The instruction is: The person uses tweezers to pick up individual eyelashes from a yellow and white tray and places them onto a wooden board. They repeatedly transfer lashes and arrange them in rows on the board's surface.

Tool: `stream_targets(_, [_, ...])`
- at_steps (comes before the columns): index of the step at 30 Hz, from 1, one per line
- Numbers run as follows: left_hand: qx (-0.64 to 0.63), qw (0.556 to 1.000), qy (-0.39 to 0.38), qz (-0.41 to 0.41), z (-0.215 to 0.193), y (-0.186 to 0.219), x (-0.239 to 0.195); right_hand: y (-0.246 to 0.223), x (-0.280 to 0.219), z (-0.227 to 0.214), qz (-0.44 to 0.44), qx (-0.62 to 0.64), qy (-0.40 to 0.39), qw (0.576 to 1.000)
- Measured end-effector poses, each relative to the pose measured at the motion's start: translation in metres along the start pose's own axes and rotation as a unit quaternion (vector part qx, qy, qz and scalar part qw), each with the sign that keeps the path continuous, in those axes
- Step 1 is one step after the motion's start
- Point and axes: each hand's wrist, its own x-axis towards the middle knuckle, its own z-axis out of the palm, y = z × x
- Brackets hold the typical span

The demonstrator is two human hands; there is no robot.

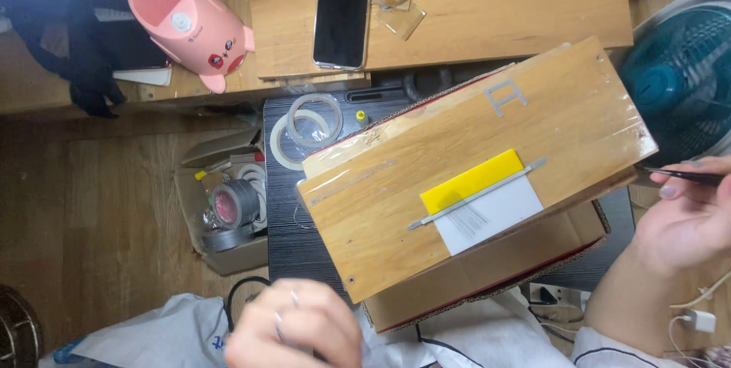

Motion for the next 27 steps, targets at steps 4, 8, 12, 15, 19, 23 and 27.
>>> stream_targets(4, [0.252, 0.961, -0.104, -0.05, -0.038, -0.037, 0.073, 0.007, -0.004, 0.01, -0.015, 0.023, 0.123, 0.992])
stream_targets(8, [0.474, 0.874, -0.084, -0.068, -0.053, -0.147, 0.145, 0.003, -0.014, 0.036, -0.08, 0.016, 0.127, 0.988])
stream_targets(12, [0.591, 0.771, -0.12, -0.206, -0.067, -0.253, 0.196, 0.014, -0.015, 0.032, -0.054, 0.036, 0.153, 0.986])
stream_targets(15, [0.638, 0.724, -0.128, -0.227, -0.086, -0.326, 0.209, 0.019, -0.007, 0.035, -0.078, 0.02, 0.186, 0.979])
stream_targets(19, [0.657, 0.7, -0.157, -0.231, -0.089, -0.362, 0.217, 0.03, -0.004, 0.033, 0.03, 0.001, 0.203, 0.979])
stream_targets(23, [0.661, 0.694, -0.15, -0.241, -0.089, -0.384, 0.217, 0.035, -0.007, 0.03, 0.07, 0.036, 0.223, 0.972])
stream_targets(27, [0.666, 0.695, -0.139, -0.231, -0.091, -0.394, 0.212, 0.033, -0.008, 0.032, 0.057, 0.013, 0.213, 0.975])
